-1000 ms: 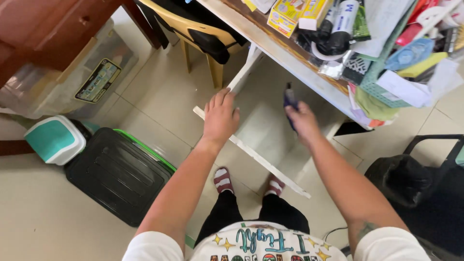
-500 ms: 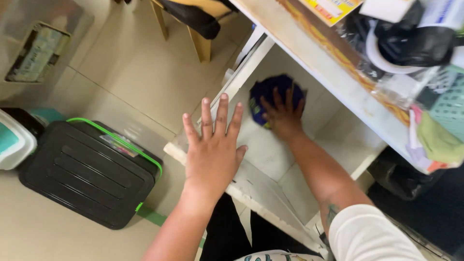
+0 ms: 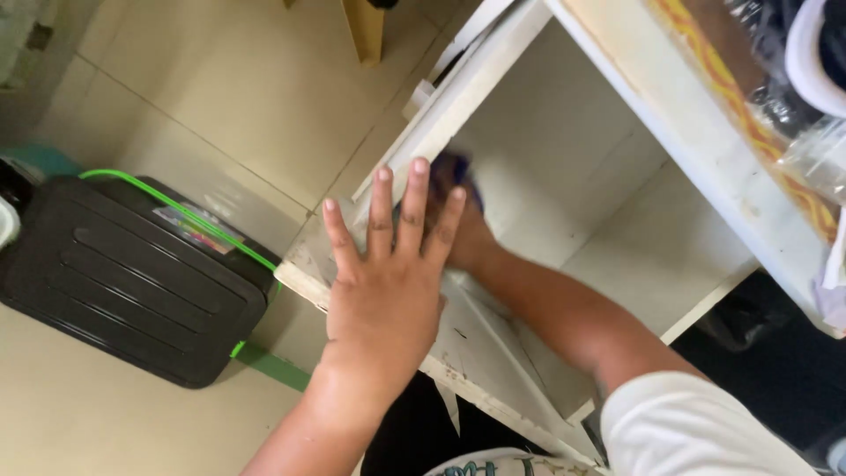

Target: The person empties a cluttered desk drawer by removing various items such as papers, boxes, and a small potted plant onto the desk surface. After emptying the drawer, the person uses a blue cloth to wipe the interior surfaces clean. Finally, the person begins placing some of the items back into the drawer.

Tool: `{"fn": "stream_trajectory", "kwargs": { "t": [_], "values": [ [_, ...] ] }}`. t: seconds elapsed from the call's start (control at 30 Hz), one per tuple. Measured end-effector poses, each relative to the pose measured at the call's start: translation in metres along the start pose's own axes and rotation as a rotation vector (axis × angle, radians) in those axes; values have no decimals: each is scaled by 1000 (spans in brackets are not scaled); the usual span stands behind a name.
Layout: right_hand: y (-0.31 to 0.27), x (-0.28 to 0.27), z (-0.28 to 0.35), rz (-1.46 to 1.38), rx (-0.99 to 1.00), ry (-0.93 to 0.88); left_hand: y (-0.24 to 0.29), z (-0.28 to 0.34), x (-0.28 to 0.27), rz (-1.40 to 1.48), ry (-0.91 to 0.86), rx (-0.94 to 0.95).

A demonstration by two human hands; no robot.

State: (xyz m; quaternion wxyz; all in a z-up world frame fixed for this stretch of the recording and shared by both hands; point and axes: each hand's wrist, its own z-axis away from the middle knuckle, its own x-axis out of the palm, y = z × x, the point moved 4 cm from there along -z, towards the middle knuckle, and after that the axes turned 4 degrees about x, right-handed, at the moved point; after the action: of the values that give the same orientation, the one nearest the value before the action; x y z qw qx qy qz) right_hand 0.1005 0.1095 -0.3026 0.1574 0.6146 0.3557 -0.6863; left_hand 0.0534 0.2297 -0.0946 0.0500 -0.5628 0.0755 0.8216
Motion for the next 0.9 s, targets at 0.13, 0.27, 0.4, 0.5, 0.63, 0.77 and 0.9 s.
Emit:
{"fn": "stream_trajectory", "kwargs": {
  "t": [0.13, 0.27, 0.4, 0.5, 0.63, 0.77, 0.9],
  "values": [
    [12, -42, -32, -47, -119, -193, 3, 10, 2, 7, 2, 12],
    [174, -9, -76, 275, 236, -31, 1, 8, 2, 39, -3, 16],
    [211, 28, -70, 376, 185, 46, -2, 12, 5, 75, 140, -5],
    [141, 20, -44, 234, 137, -198, -5, 13, 3, 121, 179, -30],
    [101, -23, -59, 99, 81, -400, -7, 14, -3, 153, 262, -62],
    [199, -1, -95, 144, 481, -115, -6, 17, -3, 197, 357, -89],
    [152, 19, -108, 91, 405, -107, -9, 16, -4, 261, 376, -132]
  ]
}}
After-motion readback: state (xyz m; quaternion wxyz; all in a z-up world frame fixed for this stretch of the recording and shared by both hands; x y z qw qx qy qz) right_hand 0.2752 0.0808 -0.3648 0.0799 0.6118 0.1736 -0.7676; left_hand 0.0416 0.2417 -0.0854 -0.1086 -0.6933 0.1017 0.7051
